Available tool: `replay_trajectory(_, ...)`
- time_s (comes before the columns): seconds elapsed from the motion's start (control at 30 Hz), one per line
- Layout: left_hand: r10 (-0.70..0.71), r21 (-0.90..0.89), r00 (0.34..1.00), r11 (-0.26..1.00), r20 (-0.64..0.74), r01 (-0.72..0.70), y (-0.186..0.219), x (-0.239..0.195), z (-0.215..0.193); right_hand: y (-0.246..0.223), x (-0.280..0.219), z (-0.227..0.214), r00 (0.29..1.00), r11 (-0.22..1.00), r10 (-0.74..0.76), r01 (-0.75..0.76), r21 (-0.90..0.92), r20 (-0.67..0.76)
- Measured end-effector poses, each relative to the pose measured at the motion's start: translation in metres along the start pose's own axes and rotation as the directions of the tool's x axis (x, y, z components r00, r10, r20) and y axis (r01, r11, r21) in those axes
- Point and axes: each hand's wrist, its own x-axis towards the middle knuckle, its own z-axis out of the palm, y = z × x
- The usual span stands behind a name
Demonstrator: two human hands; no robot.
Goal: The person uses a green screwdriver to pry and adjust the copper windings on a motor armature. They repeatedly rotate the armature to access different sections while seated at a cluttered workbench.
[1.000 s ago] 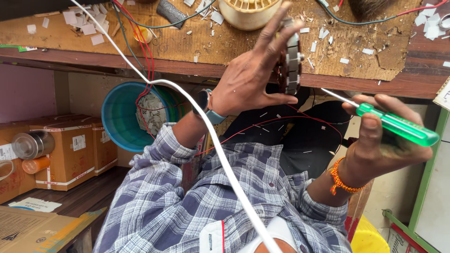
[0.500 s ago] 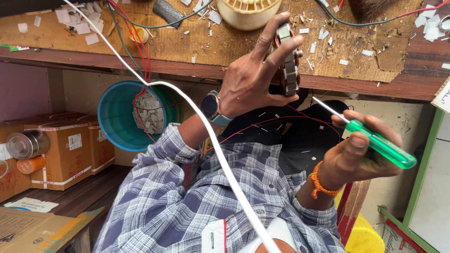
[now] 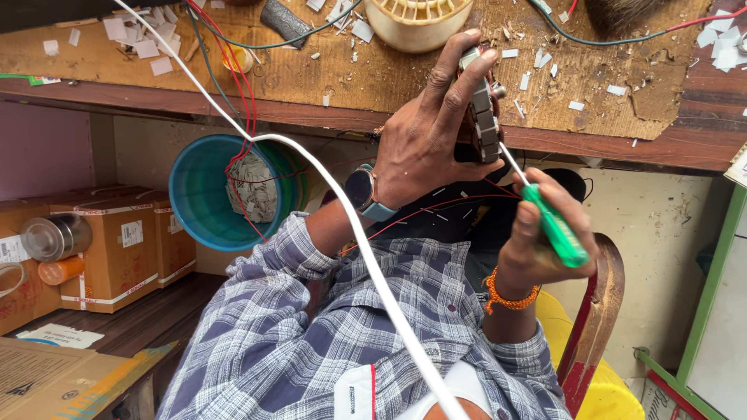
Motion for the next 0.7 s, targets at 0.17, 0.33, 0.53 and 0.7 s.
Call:
replay_trajectory(0.17, 0.04, 0.028, 0.999, 0.999, 0.018, -0.04, 0.0, 0.001, -0.001, -0.001, 0.004, -0.001, 0.999, 0.999, 0.008, -0.006, -0.049, 0.037)
replay_trajectory(0.33, 0.088, 0.044, 0.993, 0.995, 0.073, -0.091, -0.002, 0.002, 0.0, -0.006, 0.016, -0.006, 0.997, 0.997, 0.071, -0.071, 0.009, 0.001)
replay_trajectory(0.53, 0.124, 0.049, 0.986, 0.99, 0.11, -0.13, 0.0, 0.001, 0.004, -0.024, 0.044, -0.007, 0.999, 0.966, -0.02, 0.031, -0.258, 0.046)
replay_trajectory(0.7, 0.108, 0.073, 0.98, 0.99, 0.166, -0.121, 0.001, 0.001, 0.004, -0.036, 0.062, -0.004, 0.988, 0.978, -0.023, 0.054, -0.201, 0.152)
